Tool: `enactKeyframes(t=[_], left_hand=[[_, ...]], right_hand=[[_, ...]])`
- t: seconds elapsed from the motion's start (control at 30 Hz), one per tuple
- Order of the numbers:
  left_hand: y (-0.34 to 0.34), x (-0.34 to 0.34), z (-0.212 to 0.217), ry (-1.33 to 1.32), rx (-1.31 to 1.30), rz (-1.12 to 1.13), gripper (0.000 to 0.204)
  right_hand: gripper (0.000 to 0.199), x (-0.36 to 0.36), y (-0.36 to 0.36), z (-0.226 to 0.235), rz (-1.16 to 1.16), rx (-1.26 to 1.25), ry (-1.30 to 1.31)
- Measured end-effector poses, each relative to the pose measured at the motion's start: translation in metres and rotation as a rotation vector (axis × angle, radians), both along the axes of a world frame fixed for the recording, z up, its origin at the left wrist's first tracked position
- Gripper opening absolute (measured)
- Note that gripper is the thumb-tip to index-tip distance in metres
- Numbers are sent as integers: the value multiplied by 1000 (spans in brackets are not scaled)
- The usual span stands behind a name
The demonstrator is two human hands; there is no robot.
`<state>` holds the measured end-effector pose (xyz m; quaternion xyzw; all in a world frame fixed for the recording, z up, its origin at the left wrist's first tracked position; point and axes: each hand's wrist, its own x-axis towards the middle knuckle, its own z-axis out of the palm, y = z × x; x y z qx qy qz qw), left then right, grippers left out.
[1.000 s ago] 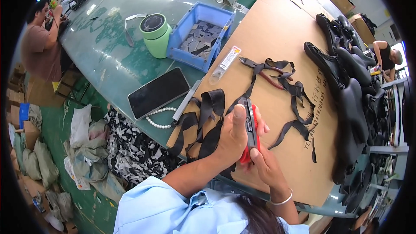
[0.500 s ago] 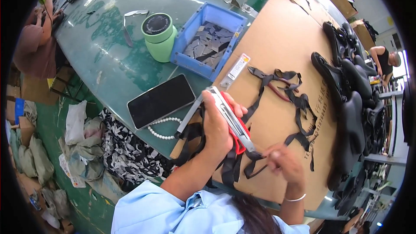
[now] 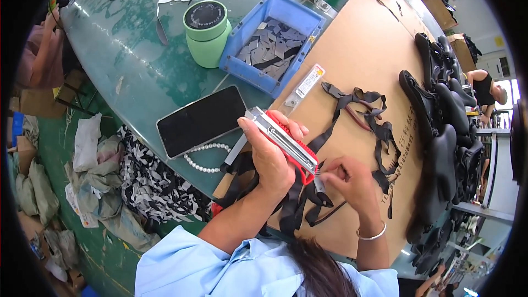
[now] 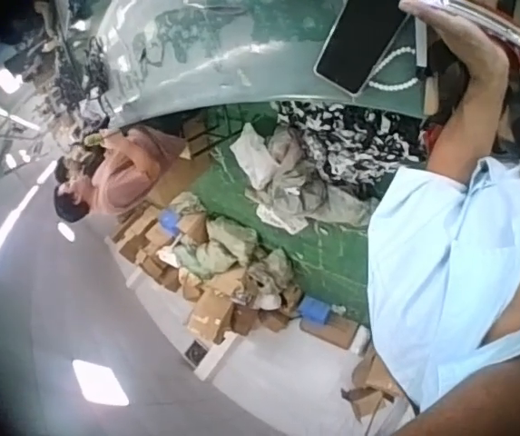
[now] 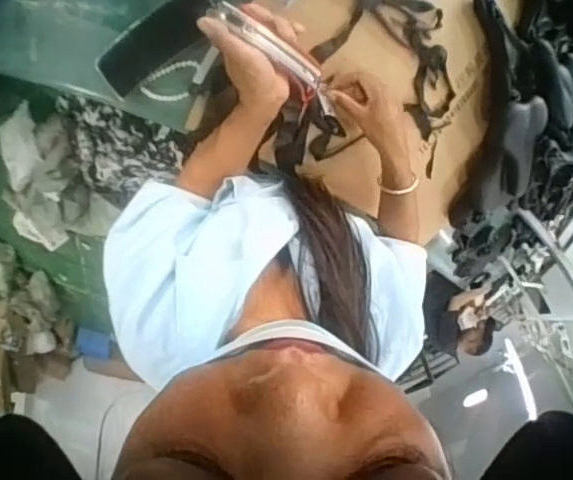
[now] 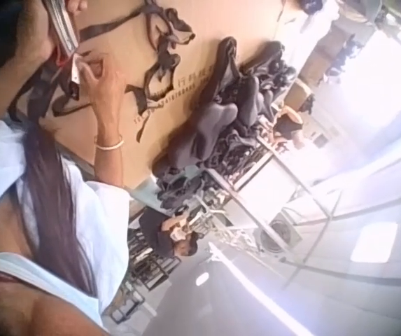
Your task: Trimming excess material from the edges of bicycle seats using a utility knife on a manufacturing workbench.
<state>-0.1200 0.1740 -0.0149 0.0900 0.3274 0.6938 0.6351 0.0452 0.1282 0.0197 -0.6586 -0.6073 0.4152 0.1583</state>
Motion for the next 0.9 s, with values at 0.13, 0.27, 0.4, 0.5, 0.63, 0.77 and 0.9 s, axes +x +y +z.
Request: enactKeyframes(t=[0.13, 0.27, 0.4, 0.5, 0.63, 0.77, 0.9], left_hand=[[-1, 0, 0, 35, 27, -7, 71], [-2, 1, -4, 73, 28, -7, 72], [-10, 12, -4, 191, 59, -107, 59], [-11, 17, -10, 522, 116, -213, 54], [-4, 23, -31, 1065, 351, -37, 47], [-1, 16, -30, 1279, 344, 185, 28], [-4, -9, 19, 1445, 489, -54, 12]], right_hand=[[26, -13, -22, -6, 126, 139, -187], [21, 0, -20, -8, -18, 42, -92], [19, 36, 18, 11, -221, 329, -22], [28, 1, 79, 50, -176, 404, -21], [37, -54, 148, 64, -19, 610, -9], [33, -62, 124, 66, -24, 644, 122], [28, -13, 79, 59, -96, 573, 85]])
